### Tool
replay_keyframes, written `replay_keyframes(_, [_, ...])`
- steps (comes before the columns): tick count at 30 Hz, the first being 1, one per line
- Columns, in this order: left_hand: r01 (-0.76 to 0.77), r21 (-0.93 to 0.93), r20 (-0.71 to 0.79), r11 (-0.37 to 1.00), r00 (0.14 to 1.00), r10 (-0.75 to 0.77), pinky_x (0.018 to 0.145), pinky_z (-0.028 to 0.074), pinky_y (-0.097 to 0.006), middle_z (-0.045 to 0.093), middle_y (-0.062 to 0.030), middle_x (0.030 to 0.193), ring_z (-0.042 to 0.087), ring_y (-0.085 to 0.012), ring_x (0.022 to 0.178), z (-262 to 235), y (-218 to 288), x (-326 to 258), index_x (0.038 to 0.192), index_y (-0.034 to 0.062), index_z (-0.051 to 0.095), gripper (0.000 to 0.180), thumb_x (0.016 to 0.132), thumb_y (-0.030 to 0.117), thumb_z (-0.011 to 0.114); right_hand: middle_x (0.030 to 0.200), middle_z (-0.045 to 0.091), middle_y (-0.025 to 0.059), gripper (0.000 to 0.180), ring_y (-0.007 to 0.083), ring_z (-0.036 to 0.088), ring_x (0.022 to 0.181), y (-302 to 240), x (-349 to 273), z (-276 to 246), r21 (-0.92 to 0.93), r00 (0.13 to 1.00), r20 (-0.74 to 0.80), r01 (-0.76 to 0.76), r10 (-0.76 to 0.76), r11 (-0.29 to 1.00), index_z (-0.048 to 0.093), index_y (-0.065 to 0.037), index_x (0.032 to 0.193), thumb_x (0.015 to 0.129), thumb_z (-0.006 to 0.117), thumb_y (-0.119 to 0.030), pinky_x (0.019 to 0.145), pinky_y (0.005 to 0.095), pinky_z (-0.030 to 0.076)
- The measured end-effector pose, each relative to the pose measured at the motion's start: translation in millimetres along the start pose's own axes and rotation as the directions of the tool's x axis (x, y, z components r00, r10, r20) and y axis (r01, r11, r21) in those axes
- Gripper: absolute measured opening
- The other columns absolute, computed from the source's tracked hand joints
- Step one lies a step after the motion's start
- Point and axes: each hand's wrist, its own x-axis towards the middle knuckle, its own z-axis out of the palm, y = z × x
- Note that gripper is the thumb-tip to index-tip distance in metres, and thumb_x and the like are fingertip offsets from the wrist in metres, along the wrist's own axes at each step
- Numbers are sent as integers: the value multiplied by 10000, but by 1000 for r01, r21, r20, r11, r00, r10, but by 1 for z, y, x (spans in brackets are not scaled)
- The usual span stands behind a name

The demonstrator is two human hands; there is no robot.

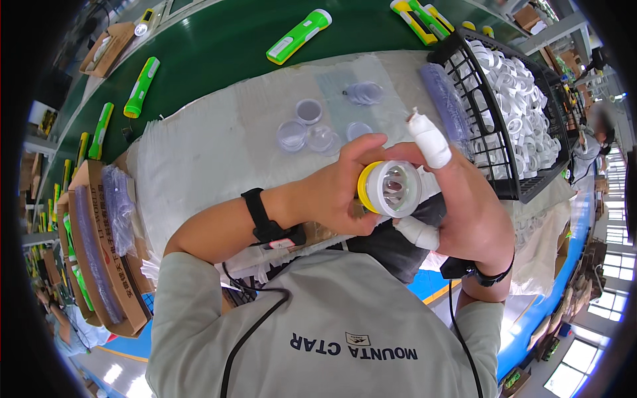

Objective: Assembling handheld flashlights by inserting the head/reflector assembly into the main body and checking fit.

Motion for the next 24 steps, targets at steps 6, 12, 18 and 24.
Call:
replay_keyframes(6, [-43, -16, 12, 999, 999, 43, 972, 403, -413, 423, -199, 1331, 475, -326, 1195, -3, 2, 1, 1395, 145, 61, 907, 715, 30, 650, 981, 561, 134, 944, 321, 545, 881, -4, 7, 11, -69, 1000, 23, -13, 14, 998, 283, -3, 1411, 593, 753, -18, 759, 374, 450])
replay_keyframes(12, [40, 215, 185, 976, 979, -81, 841, 487, -379, 476, -142, 1262, 576, -351, 1014, -23, 28, 14, 1186, 142, 471, 547, 691, 57, 687, 1082, 584, 164, 952, 326, 574, 927, -8, 4, 7, -81, 993, 80, -80, 87, 993, 309, -11, 1404, 581, 787, -32, 791, 363, 482])
replay_keyframes(18, [106, 294, 243, 950, 953, -182, 763, 506, -393, 531, -93, 1146, 599, -324, 923, -26, 36, 19, 1140, 142, 555, 435, 731, 108, 697, 1030, 580, 145, 825, 331, 573, 920, -22, 12, 6, -302, 943, 143, -247, 299, 921, 399, -29, 1352, 621, 778, -80, 761, 361, 491])
replay_keyframes(24, [130, 276, 197, 952, 962, -188, 783, 504, -377, 565, -105, 1133, 598, -317, 947, -29, 38, 17, 1181, 139, 560, 448, 757, 139, 704, 1121, 530, 170, 793, 343, 569, 942, -23, 16, -8, -251, 885, 316, -271, 343, 929, 420, -74, 1346, 632, 764, -88, 793, 373, 482])
